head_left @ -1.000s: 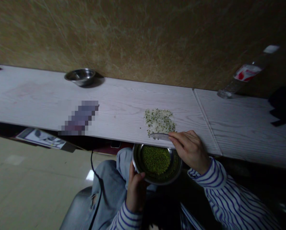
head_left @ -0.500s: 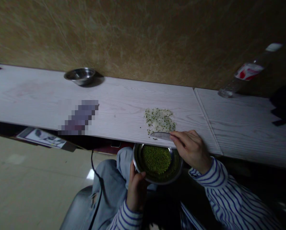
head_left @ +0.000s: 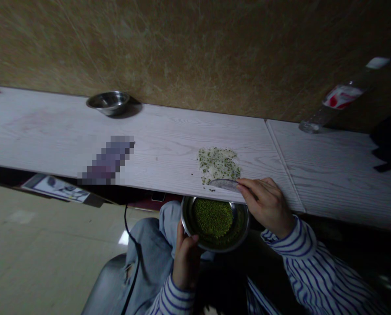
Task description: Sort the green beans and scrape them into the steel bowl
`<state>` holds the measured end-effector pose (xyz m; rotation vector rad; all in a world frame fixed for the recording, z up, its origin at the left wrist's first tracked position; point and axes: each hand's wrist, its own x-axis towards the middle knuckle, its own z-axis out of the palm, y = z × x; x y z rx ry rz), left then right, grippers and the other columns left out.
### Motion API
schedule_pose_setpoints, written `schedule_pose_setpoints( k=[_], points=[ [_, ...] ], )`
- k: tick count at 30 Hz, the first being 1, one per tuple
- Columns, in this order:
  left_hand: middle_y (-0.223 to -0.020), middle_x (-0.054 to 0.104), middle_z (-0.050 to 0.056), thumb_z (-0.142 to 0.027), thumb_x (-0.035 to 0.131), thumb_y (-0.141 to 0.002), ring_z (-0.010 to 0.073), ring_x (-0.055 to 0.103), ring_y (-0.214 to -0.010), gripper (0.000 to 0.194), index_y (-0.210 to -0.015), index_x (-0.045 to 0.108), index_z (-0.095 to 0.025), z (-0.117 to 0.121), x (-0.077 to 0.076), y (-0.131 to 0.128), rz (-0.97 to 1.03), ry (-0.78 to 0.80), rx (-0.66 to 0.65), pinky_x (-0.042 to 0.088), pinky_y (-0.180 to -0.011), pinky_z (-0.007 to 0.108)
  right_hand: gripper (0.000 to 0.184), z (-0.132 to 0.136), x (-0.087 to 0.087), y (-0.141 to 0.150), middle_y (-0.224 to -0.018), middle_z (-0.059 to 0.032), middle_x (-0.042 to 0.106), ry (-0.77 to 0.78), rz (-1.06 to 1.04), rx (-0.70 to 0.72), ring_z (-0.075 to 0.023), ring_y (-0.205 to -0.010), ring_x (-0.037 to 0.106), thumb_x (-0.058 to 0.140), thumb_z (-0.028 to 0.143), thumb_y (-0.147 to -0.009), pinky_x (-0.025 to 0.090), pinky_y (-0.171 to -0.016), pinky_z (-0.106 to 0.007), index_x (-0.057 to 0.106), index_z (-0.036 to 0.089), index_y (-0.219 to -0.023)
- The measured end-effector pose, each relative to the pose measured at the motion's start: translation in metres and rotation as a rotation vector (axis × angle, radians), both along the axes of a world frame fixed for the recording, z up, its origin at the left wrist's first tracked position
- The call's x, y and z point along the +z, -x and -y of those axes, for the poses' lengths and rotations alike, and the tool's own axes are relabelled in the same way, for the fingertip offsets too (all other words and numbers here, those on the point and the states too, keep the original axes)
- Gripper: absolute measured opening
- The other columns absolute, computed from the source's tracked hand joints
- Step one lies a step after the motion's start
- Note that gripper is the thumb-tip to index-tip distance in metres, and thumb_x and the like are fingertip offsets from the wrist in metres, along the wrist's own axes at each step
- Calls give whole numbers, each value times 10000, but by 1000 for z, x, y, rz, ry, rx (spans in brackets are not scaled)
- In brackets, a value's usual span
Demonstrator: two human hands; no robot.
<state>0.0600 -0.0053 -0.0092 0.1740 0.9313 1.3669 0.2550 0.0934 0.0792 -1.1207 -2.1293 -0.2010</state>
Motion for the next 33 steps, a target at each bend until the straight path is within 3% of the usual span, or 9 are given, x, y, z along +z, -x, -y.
schedule_pose_setpoints(
  k=[10,18,26,33],
  points=[
    [-1215,660,50,-228,679,-726,288,645,-1064,668,-1375,537,-300,-1,9,0,-2,48,23,565,-829,394,124,-13,0,0,-912,-68,799,-6,0,-48,-199,-773,743,592,171,-951,475,-718,-345,670,189,-1045],
    [-1173,671,45,-223,662,-741,299,630,-1117,588,-1319,582,-293,0,9,-1,2,19,18,561,-826,381,118,-6,2,3,-881,-59,797,-1,-28,-8,-187,-739,734,607,158,-939,478,-710,-336,675,186,-1032],
    [-1211,681,50,-223,669,-718,287,654,-1047,646,-1350,570,-310,0,10,-1,8,40,36,558,-844,413,121,-7,-1,5,-885,-61,798,18,-34,-4,-185,-743,740,601,165,-945,477,-713,-338,679,190,-1034],
    [-1238,668,49,-251,656,-717,316,633,-1115,663,-1367,552,-323,-1,10,-2,-29,39,24,562,-814,404,144,-4,-1,4,-886,-54,796,47,-39,3,-186,-758,741,584,177,-952,484,-724,-340,690,205,-1045]
  ],
)
